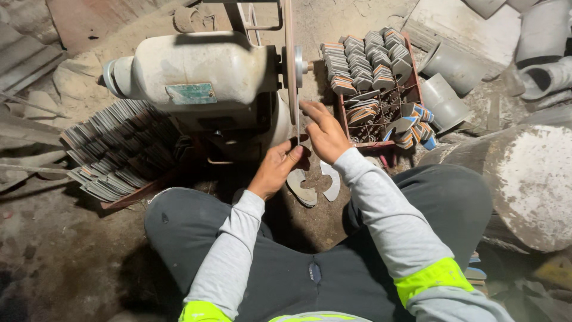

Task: The person sits on the floor and uses a bench grinder to smooth the edges of small, crescent-shaped ceramic pieces. They handle each piece by hand, pressing it against the spinning wheel, then place the finished pieces into a nearby crate.

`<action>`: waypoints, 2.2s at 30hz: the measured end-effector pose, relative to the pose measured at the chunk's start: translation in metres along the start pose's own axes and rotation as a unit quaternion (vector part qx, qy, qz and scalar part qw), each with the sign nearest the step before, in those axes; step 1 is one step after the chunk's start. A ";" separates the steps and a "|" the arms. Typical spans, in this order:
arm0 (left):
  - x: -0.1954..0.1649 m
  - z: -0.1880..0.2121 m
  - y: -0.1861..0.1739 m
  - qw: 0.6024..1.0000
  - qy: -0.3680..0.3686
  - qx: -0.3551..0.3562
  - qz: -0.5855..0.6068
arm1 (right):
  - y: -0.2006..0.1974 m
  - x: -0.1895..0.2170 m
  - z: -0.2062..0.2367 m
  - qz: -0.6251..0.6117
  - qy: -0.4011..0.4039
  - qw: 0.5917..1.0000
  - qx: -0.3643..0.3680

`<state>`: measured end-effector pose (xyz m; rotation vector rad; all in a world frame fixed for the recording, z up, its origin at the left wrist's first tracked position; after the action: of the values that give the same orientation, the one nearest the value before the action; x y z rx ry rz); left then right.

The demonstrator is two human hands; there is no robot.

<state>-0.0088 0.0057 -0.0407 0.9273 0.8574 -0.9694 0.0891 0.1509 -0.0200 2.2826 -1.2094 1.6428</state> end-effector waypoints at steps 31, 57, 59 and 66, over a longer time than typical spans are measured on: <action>0.049 0.038 0.004 0.855 -0.074 -0.058 -0.510 | 0.042 -0.119 0.109 0.179 0.472 0.827 0.248; 0.098 -0.011 0.036 0.816 -0.067 -0.040 -0.573 | 0.160 -0.051 0.135 0.288 0.308 0.815 0.398; 0.098 -0.010 0.037 0.817 -0.059 -0.044 -0.572 | 0.165 -0.042 0.127 0.284 0.304 0.817 0.400; 0.080 -0.016 0.036 0.824 -0.068 -0.054 -0.560 | 0.121 -0.033 0.109 0.268 0.290 0.834 0.386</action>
<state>0.0483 0.0069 -0.1093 0.1546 1.3424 -1.9340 0.0924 0.0330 -0.1371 1.4548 -1.2035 3.2017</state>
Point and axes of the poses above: each hand's wrist, its own z-axis away from the middle knuckle, its own y-axis out of the palm, x = y × z, the point moved 3 cm from there along -z, towards the middle knuckle, and after that the axes turned 14 degrees about -y, right-handed, at the moved point
